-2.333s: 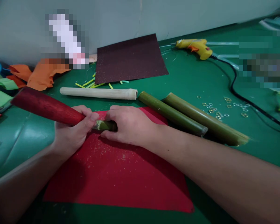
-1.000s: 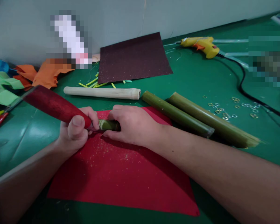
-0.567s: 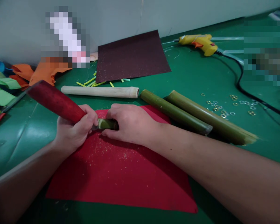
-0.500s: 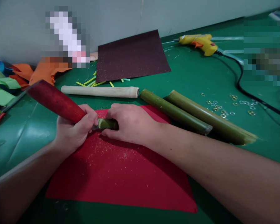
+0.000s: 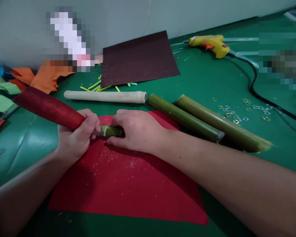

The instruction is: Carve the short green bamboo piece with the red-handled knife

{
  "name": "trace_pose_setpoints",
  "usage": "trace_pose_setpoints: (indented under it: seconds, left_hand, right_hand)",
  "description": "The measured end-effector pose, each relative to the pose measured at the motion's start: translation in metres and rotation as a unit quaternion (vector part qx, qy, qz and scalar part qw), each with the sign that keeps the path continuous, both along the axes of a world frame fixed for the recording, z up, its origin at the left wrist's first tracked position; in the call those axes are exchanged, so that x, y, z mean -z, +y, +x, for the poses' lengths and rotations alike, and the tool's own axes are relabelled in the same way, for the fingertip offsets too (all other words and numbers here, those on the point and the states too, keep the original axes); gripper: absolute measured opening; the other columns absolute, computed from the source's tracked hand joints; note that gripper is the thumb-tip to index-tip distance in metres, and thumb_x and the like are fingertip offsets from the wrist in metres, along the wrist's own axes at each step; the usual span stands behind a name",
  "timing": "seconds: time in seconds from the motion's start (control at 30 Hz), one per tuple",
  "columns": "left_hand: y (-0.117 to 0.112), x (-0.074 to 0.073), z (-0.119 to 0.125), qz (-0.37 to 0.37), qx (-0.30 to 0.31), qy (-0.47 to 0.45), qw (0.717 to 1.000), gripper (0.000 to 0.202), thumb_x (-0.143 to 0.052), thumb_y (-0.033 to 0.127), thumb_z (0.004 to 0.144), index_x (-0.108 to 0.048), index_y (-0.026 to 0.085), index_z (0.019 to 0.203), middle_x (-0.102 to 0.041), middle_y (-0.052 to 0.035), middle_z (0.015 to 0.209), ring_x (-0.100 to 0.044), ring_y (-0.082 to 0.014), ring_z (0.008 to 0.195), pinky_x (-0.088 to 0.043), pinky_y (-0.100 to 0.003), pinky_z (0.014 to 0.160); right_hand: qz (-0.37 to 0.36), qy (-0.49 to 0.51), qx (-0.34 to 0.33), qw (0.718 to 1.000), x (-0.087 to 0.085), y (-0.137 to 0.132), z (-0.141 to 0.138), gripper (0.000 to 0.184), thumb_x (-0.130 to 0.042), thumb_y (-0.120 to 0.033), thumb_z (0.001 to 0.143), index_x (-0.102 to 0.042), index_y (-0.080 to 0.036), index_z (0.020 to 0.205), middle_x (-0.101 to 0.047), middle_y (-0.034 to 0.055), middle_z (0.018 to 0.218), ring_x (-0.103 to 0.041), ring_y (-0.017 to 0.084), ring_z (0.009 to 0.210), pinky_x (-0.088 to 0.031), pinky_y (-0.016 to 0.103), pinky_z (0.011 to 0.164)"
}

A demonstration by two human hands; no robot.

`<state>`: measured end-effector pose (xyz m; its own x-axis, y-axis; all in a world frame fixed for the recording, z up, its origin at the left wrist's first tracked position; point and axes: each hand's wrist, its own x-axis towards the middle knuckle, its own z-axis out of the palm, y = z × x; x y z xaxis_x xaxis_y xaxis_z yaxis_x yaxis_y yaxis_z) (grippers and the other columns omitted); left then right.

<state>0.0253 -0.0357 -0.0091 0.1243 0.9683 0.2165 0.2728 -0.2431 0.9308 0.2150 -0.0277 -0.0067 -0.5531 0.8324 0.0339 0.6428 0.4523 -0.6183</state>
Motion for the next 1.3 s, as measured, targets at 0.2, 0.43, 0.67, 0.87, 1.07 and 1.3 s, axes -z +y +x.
trace_pose_setpoints:
  seconds: [0.2, 0.43, 0.67, 0.87, 1.07, 1.3]
  left_hand:
    - [-0.0009, 0.0014, 0.0004, 0.006, 0.011, -0.010, 1.000, 0.037, -0.071, 0.035, 0.085, -0.055, 0.020, 0.055, -0.050, 0.0030, 0.054, -0.040, -0.0081, 0.047, -0.040, -0.025, 0.049]
    - [-0.0010, 0.0002, 0.0007, 0.009, 0.013, 0.001, 1.000, 0.039, -0.072, 0.037, 0.085, -0.054, 0.021, 0.055, -0.049, 0.0035, 0.053, -0.040, -0.0081, 0.046, -0.039, -0.025, 0.047]
    - [-0.0005, 0.0011, 0.0018, 0.023, 0.003, 0.005, 1.000, 0.033, -0.074, 0.033, 0.081, -0.057, 0.020, 0.057, -0.052, 0.0042, 0.052, -0.041, -0.0065, 0.044, -0.039, -0.022, 0.044]
    - [0.0015, 0.0042, 0.0020, 0.035, -0.040, -0.040, 0.998, 0.024, -0.077, 0.031, 0.082, -0.064, 0.020, 0.066, -0.061, 0.0025, 0.064, -0.052, -0.0077, 0.053, -0.046, -0.020, 0.051]
    - [0.0025, 0.0052, -0.0012, 0.055, -0.006, -0.034, 0.998, 0.042, -0.075, 0.049, 0.088, -0.061, 0.019, 0.061, -0.055, 0.0021, 0.058, -0.047, -0.0074, 0.048, -0.040, -0.022, 0.045]
    - [0.0014, 0.0069, -0.0026, 0.055, 0.043, -0.061, 0.996, 0.051, -0.073, 0.056, 0.089, -0.060, 0.017, 0.058, -0.050, 0.0033, 0.053, -0.042, -0.0050, 0.047, -0.041, -0.020, 0.047]
  right_hand:
    - [0.001, -0.007, 0.005, 1.000, 0.0004, -0.0001, -0.0014, 0.029, -0.075, -0.044, 0.085, -0.072, -0.016, 0.092, -0.052, -0.0014, 0.078, -0.042, 0.011, 0.066, -0.024, 0.029, 0.061]
    - [-0.004, -0.009, 0.005, 1.000, -0.0012, 0.0002, -0.0027, 0.029, -0.075, -0.044, 0.086, -0.071, -0.016, 0.092, -0.054, -0.0005, 0.080, -0.045, 0.012, 0.070, -0.026, 0.029, 0.062]
    - [0.005, -0.015, 0.001, 1.000, -0.0002, 0.0003, -0.0013, 0.030, -0.075, -0.045, 0.086, -0.071, -0.015, 0.091, -0.052, -0.0009, 0.079, -0.047, 0.013, 0.070, -0.025, 0.029, 0.062]
    - [0.015, -0.005, -0.008, 1.000, 0.0003, 0.0009, -0.0012, 0.031, -0.075, -0.043, 0.087, -0.074, -0.014, 0.098, -0.052, -0.0006, 0.079, -0.046, 0.012, 0.068, -0.027, 0.028, 0.063]
    - [0.013, 0.001, -0.004, 1.000, 0.0025, 0.0007, -0.0003, 0.030, -0.076, -0.042, 0.086, -0.075, -0.014, 0.097, -0.052, -0.0013, 0.078, -0.045, 0.011, 0.067, -0.027, 0.029, 0.062]
    - [0.010, -0.007, 0.003, 1.000, 0.0017, 0.0011, -0.0015, 0.031, -0.077, -0.044, 0.084, -0.073, -0.015, 0.095, -0.053, -0.0012, 0.079, -0.047, 0.012, 0.071, -0.027, 0.029, 0.063]
